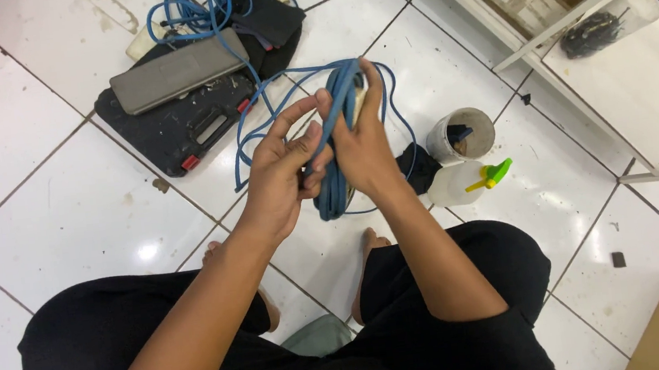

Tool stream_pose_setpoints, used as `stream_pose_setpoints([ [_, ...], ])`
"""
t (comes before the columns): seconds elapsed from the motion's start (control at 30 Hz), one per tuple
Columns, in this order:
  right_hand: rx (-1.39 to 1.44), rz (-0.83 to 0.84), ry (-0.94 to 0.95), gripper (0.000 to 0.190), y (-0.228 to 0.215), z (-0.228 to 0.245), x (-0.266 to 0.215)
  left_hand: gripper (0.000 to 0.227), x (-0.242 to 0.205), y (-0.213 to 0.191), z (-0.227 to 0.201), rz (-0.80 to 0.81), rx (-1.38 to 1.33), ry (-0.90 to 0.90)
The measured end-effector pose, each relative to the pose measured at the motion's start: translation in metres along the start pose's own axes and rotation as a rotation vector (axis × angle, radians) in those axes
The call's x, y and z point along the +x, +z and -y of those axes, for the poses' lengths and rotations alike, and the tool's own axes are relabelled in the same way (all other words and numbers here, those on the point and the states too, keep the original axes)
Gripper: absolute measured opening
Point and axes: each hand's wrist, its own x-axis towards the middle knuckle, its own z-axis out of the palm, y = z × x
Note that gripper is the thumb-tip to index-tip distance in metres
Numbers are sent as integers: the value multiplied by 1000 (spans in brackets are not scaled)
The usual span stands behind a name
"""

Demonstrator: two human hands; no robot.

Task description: The person sits on the floor and coils a blue extension cord around a white multi-socket power strip. They wrap the cable repeatedly around the body of the strip, adjusting the loops to keep them compact.

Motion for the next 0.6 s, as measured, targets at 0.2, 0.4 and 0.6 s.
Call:
stream_pose_setpoints([
  [0.2, 149, 12, 143, 76, 22, -21, 2, 46, 1, -7, 2, -86, -60, -49],
  [0.4, 255, -82, 69, 66, 28, -34, 1, 46, -1, -8, 10, -118, -42, -40],
  [0.6, 264, -6, -45, 75, 25, -40, 2, 75, -15, 3, -24, 31, -22, -45],
])
